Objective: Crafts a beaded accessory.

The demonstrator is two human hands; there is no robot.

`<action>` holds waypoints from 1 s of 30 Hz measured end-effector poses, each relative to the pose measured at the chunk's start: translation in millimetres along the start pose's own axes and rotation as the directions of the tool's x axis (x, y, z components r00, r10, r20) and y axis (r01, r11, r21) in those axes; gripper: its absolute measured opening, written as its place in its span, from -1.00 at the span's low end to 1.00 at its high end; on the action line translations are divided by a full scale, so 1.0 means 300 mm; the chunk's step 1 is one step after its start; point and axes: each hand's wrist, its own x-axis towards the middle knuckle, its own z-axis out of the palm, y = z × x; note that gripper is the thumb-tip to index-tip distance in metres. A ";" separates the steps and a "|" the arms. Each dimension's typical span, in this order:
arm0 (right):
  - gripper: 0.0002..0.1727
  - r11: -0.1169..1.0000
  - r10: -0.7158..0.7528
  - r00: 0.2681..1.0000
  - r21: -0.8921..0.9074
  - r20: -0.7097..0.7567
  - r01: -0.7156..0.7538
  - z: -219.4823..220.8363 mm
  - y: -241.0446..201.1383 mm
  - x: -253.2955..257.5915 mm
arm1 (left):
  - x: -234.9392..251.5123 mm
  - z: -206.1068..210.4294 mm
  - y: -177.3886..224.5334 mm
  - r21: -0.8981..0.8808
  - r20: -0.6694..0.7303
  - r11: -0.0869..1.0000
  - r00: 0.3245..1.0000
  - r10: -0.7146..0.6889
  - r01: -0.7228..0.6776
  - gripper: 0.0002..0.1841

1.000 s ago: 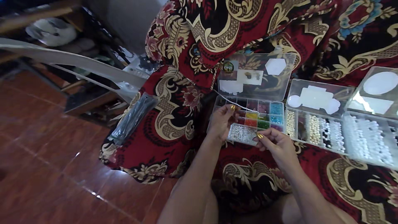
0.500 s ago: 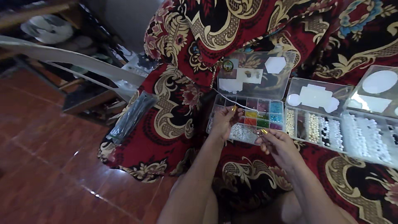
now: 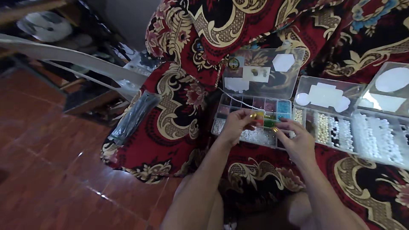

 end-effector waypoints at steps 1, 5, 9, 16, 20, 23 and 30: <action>-0.64 0.999 -0.024 1.000 0.034 -0.009 0.025 0.002 -0.001 0.001 | -0.004 0.007 -0.007 0.083 0.052 0.995 0.997 0.056 -0.061 -0.89; -0.43 0.780 0.044 0.978 0.604 0.205 -0.162 0.022 -0.057 -0.012 | 0.000 0.043 -0.052 0.269 0.166 0.916 0.951 0.261 -0.298 -0.97; -0.36 0.685 0.096 0.949 0.672 0.301 -0.283 0.033 -0.072 -0.017 | -0.004 0.053 -0.059 0.240 0.136 0.915 0.944 0.300 -0.325 -0.99; -0.89 0.747 0.069 0.970 0.632 0.233 -0.205 0.048 -0.071 -0.034 | -0.002 0.034 -0.044 0.318 0.108 0.921 0.974 0.200 -0.225 -0.95; -0.87 0.793 0.078 0.972 0.577 0.222 -0.196 0.045 -0.068 -0.035 | 0.013 -0.016 -0.026 0.659 0.020 0.740 0.987 0.160 -0.134 -0.84; -0.86 0.836 0.098 0.974 0.514 0.205 -0.192 0.047 -0.070 -0.036 | 0.013 -0.051 0.005 0.901 0.008 0.433 0.999 0.050 -0.029 -0.80; -0.88 0.895 0.106 0.974 0.409 0.198 -0.181 0.052 -0.072 -0.040 | 0.021 -0.017 -0.002 0.980 0.019 0.198 0.988 -0.154 0.012 -0.80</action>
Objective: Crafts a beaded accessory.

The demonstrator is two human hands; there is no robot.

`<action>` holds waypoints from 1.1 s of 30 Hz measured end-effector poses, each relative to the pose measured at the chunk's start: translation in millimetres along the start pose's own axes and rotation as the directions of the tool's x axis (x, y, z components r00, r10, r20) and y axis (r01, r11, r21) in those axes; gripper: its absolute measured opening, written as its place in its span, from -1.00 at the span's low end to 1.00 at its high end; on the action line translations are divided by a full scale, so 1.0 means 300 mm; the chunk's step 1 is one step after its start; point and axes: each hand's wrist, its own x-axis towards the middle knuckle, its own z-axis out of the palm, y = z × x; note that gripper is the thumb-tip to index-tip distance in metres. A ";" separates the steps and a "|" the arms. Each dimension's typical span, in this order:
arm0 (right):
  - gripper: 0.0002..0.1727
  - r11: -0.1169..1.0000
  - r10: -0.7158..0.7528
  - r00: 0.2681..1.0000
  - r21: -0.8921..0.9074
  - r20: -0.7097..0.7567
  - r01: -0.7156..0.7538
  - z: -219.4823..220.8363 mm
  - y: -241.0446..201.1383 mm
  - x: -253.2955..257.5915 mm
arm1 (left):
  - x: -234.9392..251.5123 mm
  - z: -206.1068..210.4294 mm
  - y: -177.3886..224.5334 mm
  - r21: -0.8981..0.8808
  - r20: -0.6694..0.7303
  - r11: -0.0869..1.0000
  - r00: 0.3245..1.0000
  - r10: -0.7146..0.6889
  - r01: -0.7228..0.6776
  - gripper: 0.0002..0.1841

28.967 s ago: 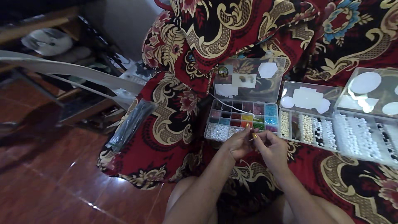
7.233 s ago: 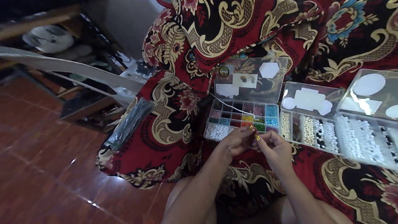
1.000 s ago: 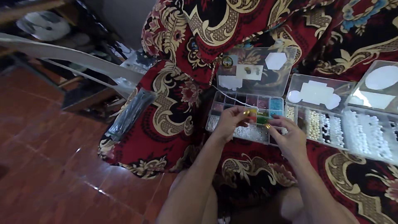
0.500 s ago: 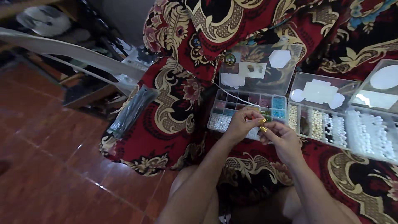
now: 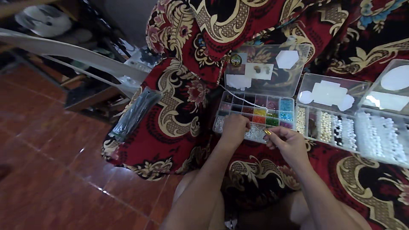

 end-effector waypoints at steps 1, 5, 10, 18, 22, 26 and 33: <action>-0.88 1.000 0.009 1.000 -0.006 -0.002 -0.009 0.001 -0.003 -0.001 | 0.003 0.005 0.003 0.014 -0.001 1.000 1.000 0.000 0.000 -0.80; -0.89 0.999 0.019 1.000 -0.026 -0.008 -0.019 0.003 -0.008 -0.002 | 0.007 0.013 0.014 0.079 -0.002 0.997 1.000 -0.012 0.012 -0.80; -0.87 0.999 0.017 1.000 -0.037 -0.018 -0.017 0.001 -0.007 -0.002 | 0.016 0.013 0.028 0.157 0.050 0.986 0.997 -0.058 0.049 -0.74; -0.88 0.998 -0.038 0.999 -0.047 -0.017 0.037 0.001 -0.005 -0.006 | -0.014 0.000 -0.002 -0.408 -0.154 0.910 0.988 0.009 -0.072 -0.76; -0.85 0.996 -0.091 0.996 -0.015 -0.003 0.091 0.004 -0.003 -0.011 | -0.013 0.022 -0.006 -0.894 -0.082 0.435 0.994 0.070 -0.105 -0.87; -0.82 0.994 -0.111 0.993 0.022 0.029 0.110 0.005 -0.002 -0.017 | -0.013 0.026 -0.006 -0.964 0.063 0.263 0.992 0.113 0.032 -0.91; -0.82 0.979 -0.200 0.980 0.031 -0.004 0.200 0.010 0.004 -0.022 | -0.005 0.061 -0.016 -0.983 0.160 0.135 0.948 0.276 0.126 -0.76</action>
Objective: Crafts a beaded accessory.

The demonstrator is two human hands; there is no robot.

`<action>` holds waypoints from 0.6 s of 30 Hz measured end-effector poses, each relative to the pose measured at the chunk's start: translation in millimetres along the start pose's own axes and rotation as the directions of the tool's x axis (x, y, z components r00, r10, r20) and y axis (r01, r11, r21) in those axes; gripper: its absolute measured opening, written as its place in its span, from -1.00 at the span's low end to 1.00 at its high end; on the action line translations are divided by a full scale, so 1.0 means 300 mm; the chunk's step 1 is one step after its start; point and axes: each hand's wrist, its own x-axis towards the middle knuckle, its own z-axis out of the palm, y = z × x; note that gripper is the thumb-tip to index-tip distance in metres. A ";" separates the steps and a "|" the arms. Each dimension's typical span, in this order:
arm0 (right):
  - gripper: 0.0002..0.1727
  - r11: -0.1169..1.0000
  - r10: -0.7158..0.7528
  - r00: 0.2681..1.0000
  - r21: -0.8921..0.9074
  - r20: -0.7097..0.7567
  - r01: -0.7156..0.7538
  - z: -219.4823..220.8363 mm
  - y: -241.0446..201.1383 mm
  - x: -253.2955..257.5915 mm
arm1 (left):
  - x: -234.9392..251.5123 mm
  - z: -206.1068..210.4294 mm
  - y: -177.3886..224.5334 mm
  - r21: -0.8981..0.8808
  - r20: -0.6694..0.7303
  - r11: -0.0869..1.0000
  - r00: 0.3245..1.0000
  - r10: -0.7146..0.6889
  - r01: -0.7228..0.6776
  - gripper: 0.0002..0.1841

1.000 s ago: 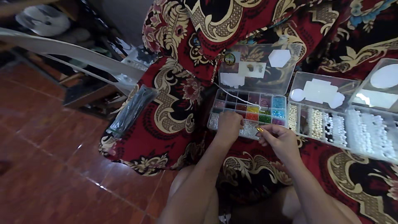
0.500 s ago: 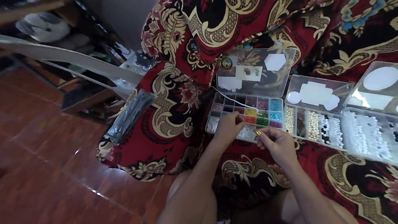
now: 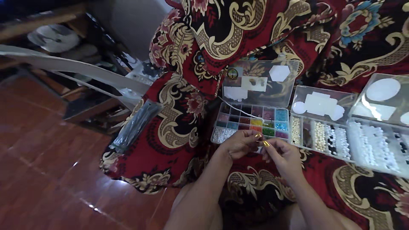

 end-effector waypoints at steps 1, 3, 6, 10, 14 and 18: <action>-0.82 1.000 -0.020 1.000 -0.012 -0.010 0.019 0.001 0.003 -0.001 | 0.001 0.002 -0.003 -0.009 0.009 1.000 1.000 -0.002 0.002 -0.76; -0.82 0.998 -0.056 0.998 -0.028 -0.032 0.055 0.004 0.010 -0.003 | 0.005 0.003 -0.008 -0.025 0.012 1.000 1.000 -0.013 0.013 -0.76; -0.82 0.993 -0.101 0.993 -0.063 -0.056 0.097 0.010 0.019 -0.006 | 0.005 0.010 -0.014 -0.049 0.000 0.998 1.000 -0.027 0.027 -0.75; -0.81 0.989 -0.120 0.989 -0.097 -0.084 0.111 0.014 0.019 -0.006 | 0.009 0.022 -0.025 -0.127 -0.009 0.991 0.999 -0.038 0.036 -0.74; -0.82 0.984 -0.124 0.986 -0.142 -0.112 0.108 0.012 0.022 -0.004 | 0.015 0.028 -0.038 -0.184 0.017 0.982 0.999 -0.046 0.049 -0.71; -0.83 0.984 -0.117 0.987 -0.150 -0.112 0.099 0.011 0.021 -0.004 | 0.022 0.025 -0.043 -0.178 0.056 0.982 0.997 -0.045 0.055 -0.69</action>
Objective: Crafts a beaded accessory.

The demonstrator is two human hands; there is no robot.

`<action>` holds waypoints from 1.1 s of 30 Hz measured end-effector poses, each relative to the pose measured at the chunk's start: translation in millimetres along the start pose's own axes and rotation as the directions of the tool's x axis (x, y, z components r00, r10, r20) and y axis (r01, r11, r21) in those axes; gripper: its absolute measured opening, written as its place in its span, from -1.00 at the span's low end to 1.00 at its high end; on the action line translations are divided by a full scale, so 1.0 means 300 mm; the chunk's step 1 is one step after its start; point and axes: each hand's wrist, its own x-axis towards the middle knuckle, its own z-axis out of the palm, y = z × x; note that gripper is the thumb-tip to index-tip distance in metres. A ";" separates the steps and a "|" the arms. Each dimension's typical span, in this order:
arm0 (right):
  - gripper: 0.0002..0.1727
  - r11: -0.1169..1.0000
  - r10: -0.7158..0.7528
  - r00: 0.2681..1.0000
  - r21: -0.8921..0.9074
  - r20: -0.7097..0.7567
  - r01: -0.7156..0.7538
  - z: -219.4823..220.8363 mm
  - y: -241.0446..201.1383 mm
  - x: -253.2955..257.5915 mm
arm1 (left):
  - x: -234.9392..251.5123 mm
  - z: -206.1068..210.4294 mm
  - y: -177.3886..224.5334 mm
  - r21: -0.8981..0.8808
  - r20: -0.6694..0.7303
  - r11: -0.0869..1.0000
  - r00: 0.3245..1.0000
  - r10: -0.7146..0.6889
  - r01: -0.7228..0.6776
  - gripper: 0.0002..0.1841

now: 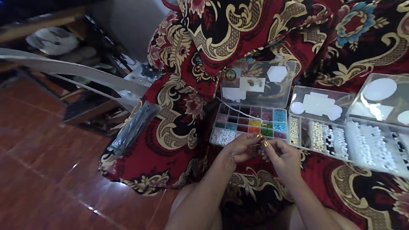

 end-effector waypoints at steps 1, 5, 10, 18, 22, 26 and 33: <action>-0.83 1.000 0.000 1.000 0.004 -0.001 0.000 0.000 -0.002 0.000 | 0.001 -0.001 0.001 0.002 -0.001 1.000 1.000 0.003 -0.003 -0.70; -0.83 1.000 -0.009 1.000 0.025 0.002 0.009 -0.002 -0.005 0.002 | -0.002 0.008 0.011 0.005 -0.044 1.000 0.999 0.027 -0.027 -0.76; -0.84 0.999 -0.022 1.000 0.032 -0.002 0.022 -0.002 -0.001 0.002 | 0.000 0.006 0.013 -0.006 -0.059 0.998 0.996 0.061 -0.061 -0.77; -0.84 0.999 -0.024 1.000 0.043 0.009 0.024 -0.002 -0.006 0.001 | -0.007 0.013 0.020 -0.004 -0.068 0.998 0.996 0.062 -0.063 -0.79; -0.83 0.998 -0.037 0.999 0.048 0.012 0.036 -0.001 -0.004 -0.001 | -0.005 0.010 0.020 0.013 -0.066 0.998 0.996 0.061 -0.060 -0.76; -0.84 0.999 -0.031 0.999 0.042 0.009 0.031 -0.001 -0.005 -0.001 | -0.004 0.007 0.019 0.034 -0.052 0.997 0.996 0.075 -0.073 -0.74; -0.84 0.999 -0.023 0.999 0.026 0.022 0.023 -0.001 -0.004 -0.002 | 0.001 0.004 0.031 0.219 -0.061 0.968 0.988 0.142 -0.126 -0.77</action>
